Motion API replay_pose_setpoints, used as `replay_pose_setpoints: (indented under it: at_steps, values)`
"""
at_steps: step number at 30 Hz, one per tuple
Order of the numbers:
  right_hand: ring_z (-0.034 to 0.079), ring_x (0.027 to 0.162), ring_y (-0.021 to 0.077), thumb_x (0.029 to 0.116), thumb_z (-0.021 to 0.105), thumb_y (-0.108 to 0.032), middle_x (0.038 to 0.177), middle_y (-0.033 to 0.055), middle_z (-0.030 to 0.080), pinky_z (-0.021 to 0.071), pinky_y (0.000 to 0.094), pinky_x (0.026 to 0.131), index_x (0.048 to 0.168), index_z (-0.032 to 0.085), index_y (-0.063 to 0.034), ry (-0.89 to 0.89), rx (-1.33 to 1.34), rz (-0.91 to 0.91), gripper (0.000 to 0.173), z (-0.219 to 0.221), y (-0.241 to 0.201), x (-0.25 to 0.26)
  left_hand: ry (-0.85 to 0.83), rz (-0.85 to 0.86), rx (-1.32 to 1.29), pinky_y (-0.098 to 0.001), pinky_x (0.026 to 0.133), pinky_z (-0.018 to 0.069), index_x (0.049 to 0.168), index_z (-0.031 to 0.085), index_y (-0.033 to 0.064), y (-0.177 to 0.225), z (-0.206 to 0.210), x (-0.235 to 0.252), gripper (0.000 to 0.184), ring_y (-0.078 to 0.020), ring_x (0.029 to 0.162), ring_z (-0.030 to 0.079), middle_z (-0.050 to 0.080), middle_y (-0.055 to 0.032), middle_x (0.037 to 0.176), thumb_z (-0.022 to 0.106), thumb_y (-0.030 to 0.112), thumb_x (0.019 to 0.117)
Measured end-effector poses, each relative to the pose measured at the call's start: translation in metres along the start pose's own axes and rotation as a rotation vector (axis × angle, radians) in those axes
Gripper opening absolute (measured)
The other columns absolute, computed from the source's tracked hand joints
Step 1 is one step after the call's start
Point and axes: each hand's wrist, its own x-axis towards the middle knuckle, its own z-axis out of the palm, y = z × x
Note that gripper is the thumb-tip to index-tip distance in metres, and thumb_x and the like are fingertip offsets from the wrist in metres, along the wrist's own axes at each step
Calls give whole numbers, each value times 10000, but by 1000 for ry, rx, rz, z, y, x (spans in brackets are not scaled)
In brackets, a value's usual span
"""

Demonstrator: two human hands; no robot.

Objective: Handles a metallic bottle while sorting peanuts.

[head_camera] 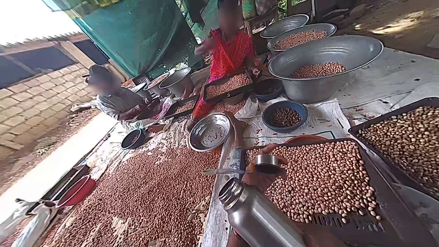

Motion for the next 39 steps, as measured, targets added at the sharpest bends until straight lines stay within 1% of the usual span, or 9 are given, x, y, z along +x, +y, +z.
replay_pose_setpoints:
  at_steps: [2,4,8,12,17,21,31,35,39]
  values:
    - [645,1044,-120,933,677,-525,1164,-217,717,527,116,905,1297,659,-377,-128,-11,-65,393,-8,2,2,86,-70,-84,-305,657,608,1119,712,113,0,16,-6,567,-185,757,745,764,-77,908,859,494,727]
    - [655,1026,-116,933,683,-462,1139,-211,731,532,117,894,1270,676,-383,22,-44,-179,346,-2,-6,-13,260,-35,-65,-274,635,594,1117,591,-9,1,20,-12,219,-158,707,734,751,-87,847,505,130,972]
    - [650,1080,-106,915,717,-365,1193,-234,716,539,139,948,1326,644,-378,414,-250,-342,418,6,-19,-47,416,221,649,-204,925,511,1364,496,-85,14,-26,-32,526,-3,1064,612,626,-24,1268,625,236,969]
    - [628,993,-145,814,787,-454,1151,-271,648,533,100,863,1364,446,-156,532,-539,-310,713,2,-27,-44,574,284,1434,-494,1049,466,1353,570,-117,40,-37,-39,612,-426,1250,578,549,-367,1352,762,154,839]
    - [634,1078,-95,817,763,-577,1222,-176,671,548,170,956,1482,420,-96,461,-691,-184,889,-18,-13,-33,370,386,636,-271,1012,526,1441,404,-55,23,-35,-46,946,-58,1185,624,625,-32,1359,601,677,874]
    - [663,1032,-40,725,743,-736,1192,-41,703,568,235,924,1507,421,-48,474,-865,9,1091,-15,-11,-20,275,402,479,-339,1006,543,1430,485,37,10,-25,-50,853,-154,1184,648,660,-60,1316,564,695,893]
    - [708,1043,352,770,729,-617,1197,244,700,556,543,877,1490,439,76,615,-1315,-89,1040,8,-3,-21,79,537,631,-265,1093,420,1187,734,216,22,-21,-43,472,-76,1248,563,669,56,1284,463,565,1022]
    - [692,1043,120,744,720,-694,1193,81,713,567,371,899,1492,460,2,496,-1041,-75,1054,-1,-4,-21,-36,611,73,-246,984,494,1111,760,221,8,-13,-32,338,-108,1122,650,719,19,1179,662,487,926]
    - [650,1098,-75,900,748,-422,1240,-202,695,548,170,948,1414,550,-327,-8,-309,-152,558,-22,-1,-13,-391,576,-288,-302,961,534,1289,686,246,8,5,-11,451,-148,1127,658,689,26,1247,682,481,903]
